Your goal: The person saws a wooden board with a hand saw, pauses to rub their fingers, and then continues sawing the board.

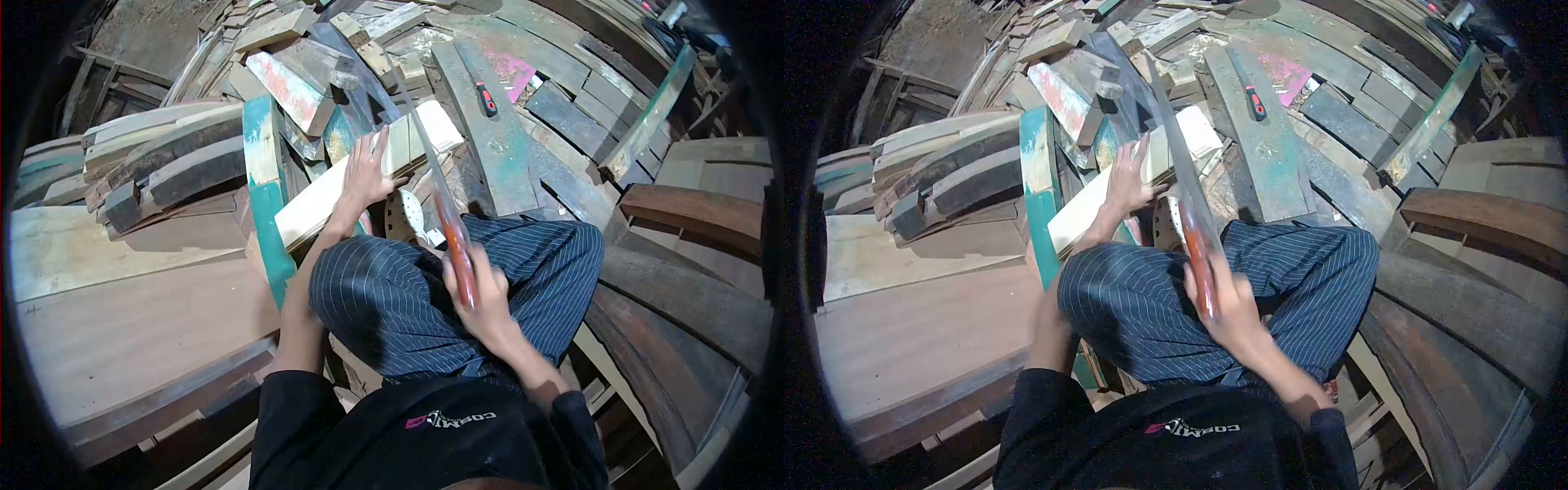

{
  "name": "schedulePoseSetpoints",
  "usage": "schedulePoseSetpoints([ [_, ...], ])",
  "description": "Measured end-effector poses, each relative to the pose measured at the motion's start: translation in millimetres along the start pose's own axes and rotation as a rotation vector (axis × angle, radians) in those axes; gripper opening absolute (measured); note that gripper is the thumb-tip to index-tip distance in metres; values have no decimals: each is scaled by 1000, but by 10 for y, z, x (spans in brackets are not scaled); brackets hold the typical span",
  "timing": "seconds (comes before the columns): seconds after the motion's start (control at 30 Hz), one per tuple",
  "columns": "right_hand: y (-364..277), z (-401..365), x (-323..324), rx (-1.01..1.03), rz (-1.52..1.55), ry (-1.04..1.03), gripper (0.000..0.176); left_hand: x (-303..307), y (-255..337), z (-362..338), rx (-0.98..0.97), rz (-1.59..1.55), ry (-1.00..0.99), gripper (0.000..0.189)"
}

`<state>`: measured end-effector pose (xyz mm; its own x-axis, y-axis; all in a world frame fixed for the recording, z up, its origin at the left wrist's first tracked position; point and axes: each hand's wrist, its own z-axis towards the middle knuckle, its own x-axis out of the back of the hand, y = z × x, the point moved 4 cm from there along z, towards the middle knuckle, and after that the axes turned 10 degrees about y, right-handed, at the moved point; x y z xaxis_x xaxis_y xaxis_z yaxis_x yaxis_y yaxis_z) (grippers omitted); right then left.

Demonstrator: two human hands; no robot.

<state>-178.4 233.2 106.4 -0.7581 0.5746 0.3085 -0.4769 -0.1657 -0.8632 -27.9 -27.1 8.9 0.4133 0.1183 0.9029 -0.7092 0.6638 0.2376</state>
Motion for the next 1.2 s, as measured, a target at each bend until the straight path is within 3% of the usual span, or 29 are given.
schedulePoseSetpoints([
  [0.03, -53, -303, 196, 20, -122, -40, 29, 14, -2, 9, -13, 10, 2, 115],
  [0.1, -286, -780, 601, 323, -415, -81, 21, -27, -40, -21, -18, 27, -1, 114],
  [0.13, -281, -1019, 762, 127, -278, -49, 21, -48, -51, -23, -24, 53, 6, 114],
  [0.2, -314, -1083, 920, 279, -308, -128, 23, -61, -60, -39, -38, 41, 17, 114],
  [0.23, -331, -1024, 997, 241, -280, -171, 21, -43, -52, -17, -55, 34, 26, 114],
  [0.3, -332, -749, 831, 181, -236, -74, 22, -15, -43, -7, -59, -17, 21, 114],
  [0.37, -190, -300, 446, 192, -232, -106, 30, -57, -88, -25, -67, -59, 35, 118],
  [0.4, -45, -56, 242, -105, 31, -73, 32, -48, -81, -24, -72, -36, 29, 118],
  [0.5, 262, 524, -322, -109, 177, -42, 26, -23, -48, -10, -58, -38, 38, 115],
  [0.57, 275, 526, -409, -99, 157, -45, 26, -40, -45, -12, -54, -19, 48, 115],
  [0.63, 157, 198, -181, -135, 109, -71, 26, -58, -50, 4, -46, -7, 39, 115],
  [0.8, -237, -1067, 845, 314, -287, -76, 23, -45, -62, -1, -48, 10, 1, 116],
  [0.87, -281, -1106, 1017, 207, -279, -167, 22, -20, -42, -2, -72, 0, -12, 116],
  [0.97, -431, -480, 793, 204, -237, -180, 17, -58, -99, -33, -69, -16, 45, 116],
  [1.03, -173, -51, 396, -141, 34, -104, 21, -73, -108, -19, -86, -25, 55, 116],
  [1.1, 85, 459, -60, -39, 166, -10, 23, -85, -105, -24, -76, -9, 64, 117],
  [1.2, 156, 672, -299, -155, 187, 19, 22, -51, -77, -15, -30, -2, 49, 116],
])
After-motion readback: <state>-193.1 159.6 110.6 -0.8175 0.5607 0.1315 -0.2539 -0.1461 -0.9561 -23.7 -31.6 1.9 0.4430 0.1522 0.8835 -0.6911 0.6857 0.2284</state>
